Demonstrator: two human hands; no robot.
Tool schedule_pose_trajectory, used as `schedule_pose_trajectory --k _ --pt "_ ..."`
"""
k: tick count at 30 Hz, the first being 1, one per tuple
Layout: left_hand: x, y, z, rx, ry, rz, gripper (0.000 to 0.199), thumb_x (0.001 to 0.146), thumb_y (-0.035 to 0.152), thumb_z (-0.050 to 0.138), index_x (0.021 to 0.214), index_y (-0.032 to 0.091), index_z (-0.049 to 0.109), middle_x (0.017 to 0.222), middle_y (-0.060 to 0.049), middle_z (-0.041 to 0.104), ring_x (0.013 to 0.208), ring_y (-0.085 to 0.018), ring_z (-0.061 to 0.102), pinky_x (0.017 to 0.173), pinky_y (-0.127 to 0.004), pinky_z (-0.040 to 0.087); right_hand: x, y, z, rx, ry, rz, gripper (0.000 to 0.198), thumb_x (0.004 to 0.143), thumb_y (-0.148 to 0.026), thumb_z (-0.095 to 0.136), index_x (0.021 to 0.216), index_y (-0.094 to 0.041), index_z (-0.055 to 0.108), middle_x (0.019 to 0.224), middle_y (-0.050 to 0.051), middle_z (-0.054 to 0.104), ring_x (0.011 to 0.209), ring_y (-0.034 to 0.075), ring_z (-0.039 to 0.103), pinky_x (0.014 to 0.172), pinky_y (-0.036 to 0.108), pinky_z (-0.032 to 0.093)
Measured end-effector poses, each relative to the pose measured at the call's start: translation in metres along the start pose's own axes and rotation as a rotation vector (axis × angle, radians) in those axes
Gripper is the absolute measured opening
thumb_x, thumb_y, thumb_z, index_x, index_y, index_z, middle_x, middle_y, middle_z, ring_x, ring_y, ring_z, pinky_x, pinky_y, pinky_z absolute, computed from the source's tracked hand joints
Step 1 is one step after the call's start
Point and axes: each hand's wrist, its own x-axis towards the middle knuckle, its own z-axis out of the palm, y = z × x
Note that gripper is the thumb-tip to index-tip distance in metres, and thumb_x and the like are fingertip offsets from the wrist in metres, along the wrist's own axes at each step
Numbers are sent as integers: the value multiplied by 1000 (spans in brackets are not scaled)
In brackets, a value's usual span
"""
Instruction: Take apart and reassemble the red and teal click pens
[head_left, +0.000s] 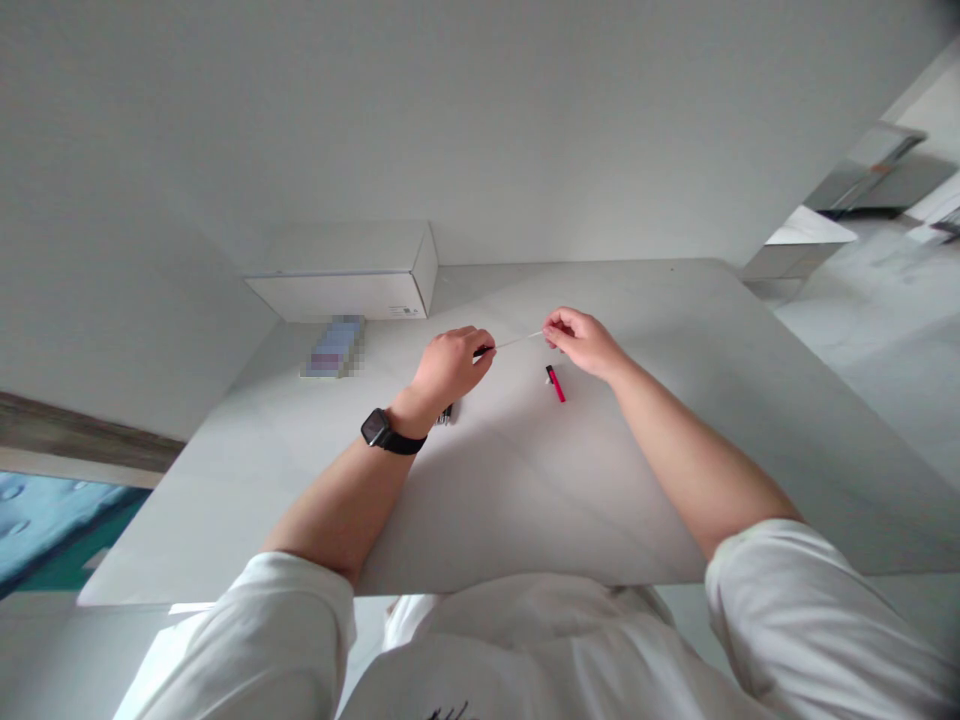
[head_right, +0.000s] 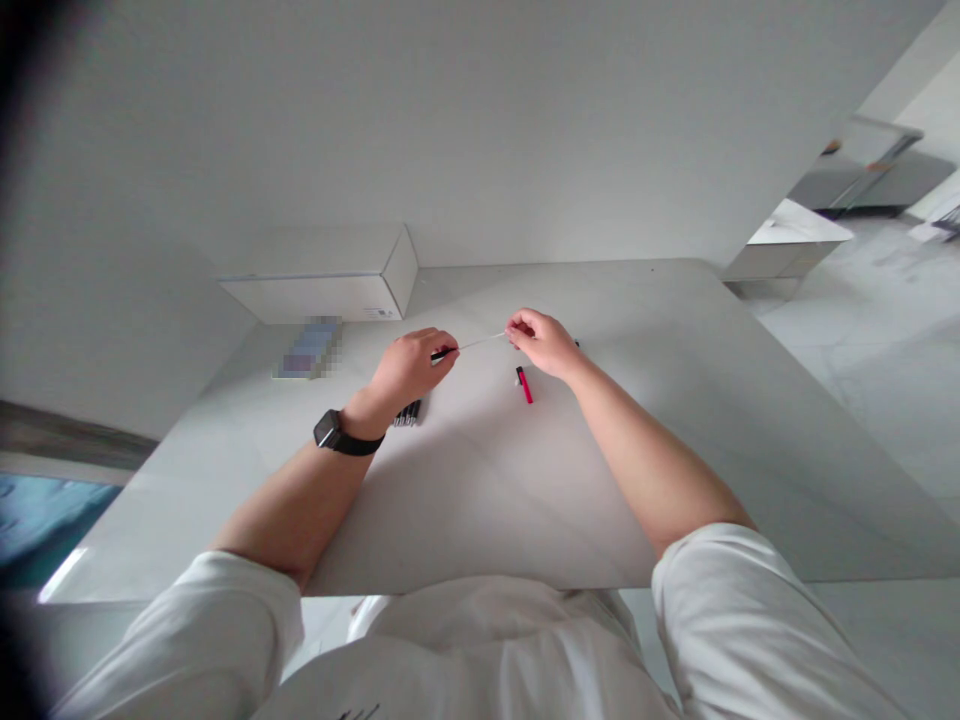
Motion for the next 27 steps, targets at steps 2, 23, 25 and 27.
schedule_pose_trajectory --k 2,23,25,27 --pt "0 0 0 5 4 -3 21 100 29 55 105 24 74 102 -8 75 95 -23 68 83 -33 51 2 2 -2 49 71 -8 36 98 -59 59 102 -24 61 93 5 71 82 19 65 74 31 51" --pt "-1 4 5 51 -46 13 21 99 30 55 106 25 75 101 -8 76 95 -24 69 84 -35 50 -2 23 23 -551 -144 -6 23 102 -39 62 98 -22 77 101 8 67 94 21 65 88 31 46" --pt "-1 5 6 52 -49 25 21 100 30 55 106 25 75 101 -8 76 95 -24 69 84 -35 50 -3 24 26 -561 -117 -5 24 103 -40 61 99 -22 76 102 8 67 95 22 65 89 32 46" --pt "-2 5 7 53 -50 36 21 100 29 54 105 25 75 100 -8 76 93 -24 69 83 -35 50 -5 23 28 -569 -90 -5 25 104 -41 61 100 -22 76 103 9 67 97 22 65 90 32 45"
